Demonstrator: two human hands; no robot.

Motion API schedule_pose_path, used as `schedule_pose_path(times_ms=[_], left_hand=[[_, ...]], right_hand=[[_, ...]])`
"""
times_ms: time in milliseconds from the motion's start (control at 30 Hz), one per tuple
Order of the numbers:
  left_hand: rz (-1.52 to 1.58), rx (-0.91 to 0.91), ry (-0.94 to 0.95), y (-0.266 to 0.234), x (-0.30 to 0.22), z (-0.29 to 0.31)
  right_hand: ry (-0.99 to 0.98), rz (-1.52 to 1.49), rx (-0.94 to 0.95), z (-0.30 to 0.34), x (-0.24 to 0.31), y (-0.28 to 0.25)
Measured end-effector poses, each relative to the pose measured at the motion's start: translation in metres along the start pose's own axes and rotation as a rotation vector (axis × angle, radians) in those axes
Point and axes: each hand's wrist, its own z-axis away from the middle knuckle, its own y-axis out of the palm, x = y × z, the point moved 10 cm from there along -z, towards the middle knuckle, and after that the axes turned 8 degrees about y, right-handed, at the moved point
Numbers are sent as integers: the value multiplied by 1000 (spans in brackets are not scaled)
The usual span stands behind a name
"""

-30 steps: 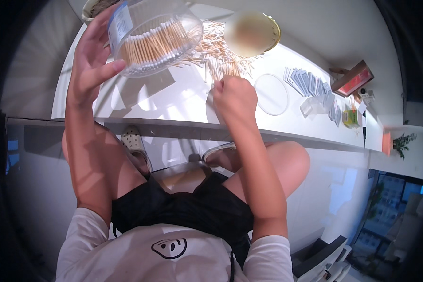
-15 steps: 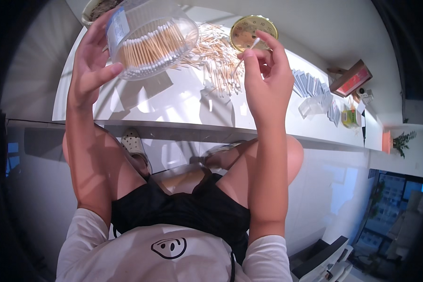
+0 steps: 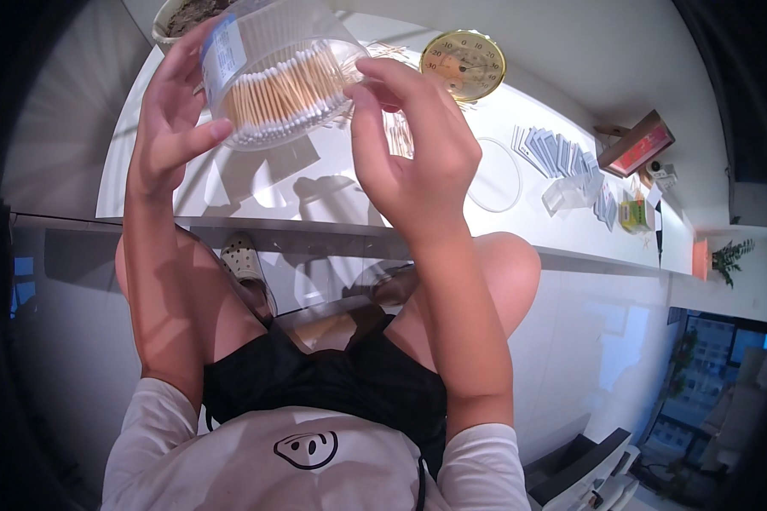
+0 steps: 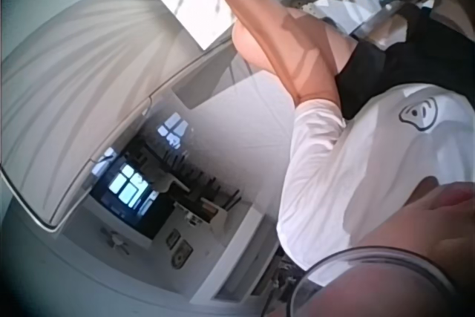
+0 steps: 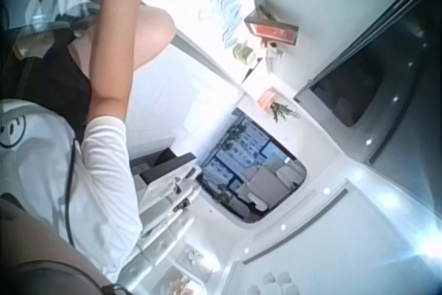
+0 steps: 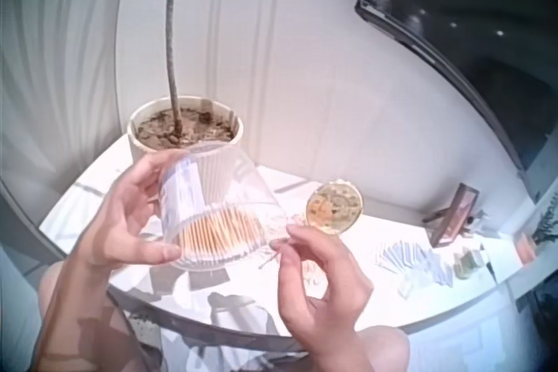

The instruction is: The person organizes cotton swabs by picking them up from a pile on the table and placing them into a plastic container.

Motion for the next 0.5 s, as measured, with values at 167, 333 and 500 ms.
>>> schedule_pose_path(times_ms=[167, 333, 500], left_hand=[[173, 9, 27, 11, -6, -2], [302, 12, 32, 13, -7, -2], [295, -5, 18, 9, -6, -3]], right_hand=[[-151, 82, -27, 1, 11, 1], [-258, 278, 22, 8, 7, 20], [-262, 410, 102, 11, 3, 29]])
